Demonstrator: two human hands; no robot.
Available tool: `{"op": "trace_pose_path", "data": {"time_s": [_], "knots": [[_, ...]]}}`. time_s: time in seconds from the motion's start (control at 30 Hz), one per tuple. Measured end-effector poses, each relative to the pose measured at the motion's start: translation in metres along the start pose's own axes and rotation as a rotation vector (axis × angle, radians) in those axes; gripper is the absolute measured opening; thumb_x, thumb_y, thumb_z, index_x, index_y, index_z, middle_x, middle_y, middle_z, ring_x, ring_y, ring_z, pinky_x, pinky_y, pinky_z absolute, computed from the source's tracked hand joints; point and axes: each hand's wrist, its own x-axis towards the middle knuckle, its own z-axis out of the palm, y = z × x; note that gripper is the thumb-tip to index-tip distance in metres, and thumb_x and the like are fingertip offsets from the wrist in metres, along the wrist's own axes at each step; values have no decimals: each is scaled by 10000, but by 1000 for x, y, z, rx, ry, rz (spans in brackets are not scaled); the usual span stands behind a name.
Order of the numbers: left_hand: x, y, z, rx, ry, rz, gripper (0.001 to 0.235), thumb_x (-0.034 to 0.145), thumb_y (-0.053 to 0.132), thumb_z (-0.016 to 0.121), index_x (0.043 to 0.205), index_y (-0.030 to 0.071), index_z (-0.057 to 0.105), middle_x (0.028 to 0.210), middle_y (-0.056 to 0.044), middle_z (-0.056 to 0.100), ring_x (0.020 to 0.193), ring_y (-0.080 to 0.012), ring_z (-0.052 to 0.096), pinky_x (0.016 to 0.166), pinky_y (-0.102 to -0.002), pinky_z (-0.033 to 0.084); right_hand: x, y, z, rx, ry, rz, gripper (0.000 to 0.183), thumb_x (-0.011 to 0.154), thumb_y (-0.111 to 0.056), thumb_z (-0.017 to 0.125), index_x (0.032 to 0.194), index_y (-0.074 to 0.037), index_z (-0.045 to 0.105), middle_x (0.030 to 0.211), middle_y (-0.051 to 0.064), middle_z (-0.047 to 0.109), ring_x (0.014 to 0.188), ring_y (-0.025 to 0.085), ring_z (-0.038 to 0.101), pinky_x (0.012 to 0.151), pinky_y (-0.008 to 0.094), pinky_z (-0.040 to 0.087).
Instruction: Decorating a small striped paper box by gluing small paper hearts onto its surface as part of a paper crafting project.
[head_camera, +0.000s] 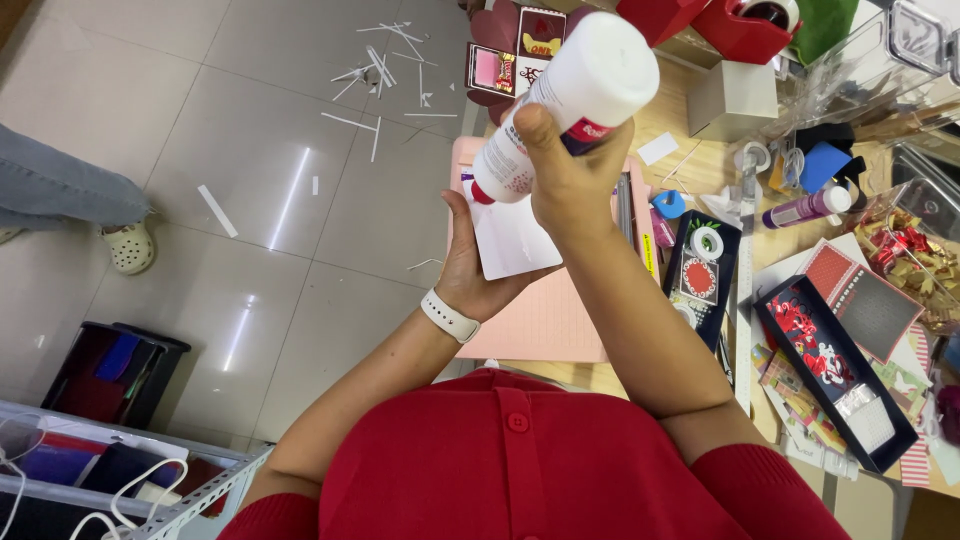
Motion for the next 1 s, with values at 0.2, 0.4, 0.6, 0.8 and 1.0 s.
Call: {"op": "trace_pose_path", "data": {"time_s": [0.2, 0.4, 0.6, 0.8, 1.0], "knots": [[0, -2, 13, 17, 146, 54, 1010, 772, 934, 458, 1453, 192, 533, 1395, -129, 620, 1275, -381, 599, 1079, -658, 461, -22, 13, -13, 25, -72, -158, 611, 915, -202, 872, 1391, -59, 515, 1044, 166, 722, 975, 236, 723, 957, 447, 583], [3, 3, 13, -50, 92, 42, 969, 805, 922, 452, 1324, 120, 614, 1255, -147, 682, 1156, -352, 670, 1010, -584, 567, -34, 5, -15, 37, -93, -130, 587, 913, -206, 855, 1366, -45, 520, 992, 163, 701, 930, 230, 713, 909, 425, 584], [6, 3, 6, -60, 84, 39, 932, 817, 910, 469, 1278, 114, 624, 1218, -118, 689, 1134, -316, 682, 1028, -523, 569, -45, -6, -17, 52, -117, -101, 558, 910, -210, 836, 1337, -28, 524, 930, 160, 675, 875, 223, 700, 851, 398, 585], [8, 8, 10, -63, 83, 27, 967, 792, 918, 477, 1303, 109, 616, 1203, -142, 696, 1127, -339, 695, 1008, -499, 589, -53, -13, -20, 67, -138, -71, 532, 908, -215, 816, 1307, -12, 529, 868, 157, 649, 820, 217, 688, 794, 371, 585], [9, 7, 10, -32, 72, 36, 984, 786, 935, 443, 1315, 122, 610, 1206, -142, 698, 1136, -349, 692, 1014, -513, 584, -53, -12, -26, 62, -138, -87, 478, 902, -215, 808, 1234, 34, 570, 840, 186, 660, 782, 217, 695, 743, 364, 594]]}}
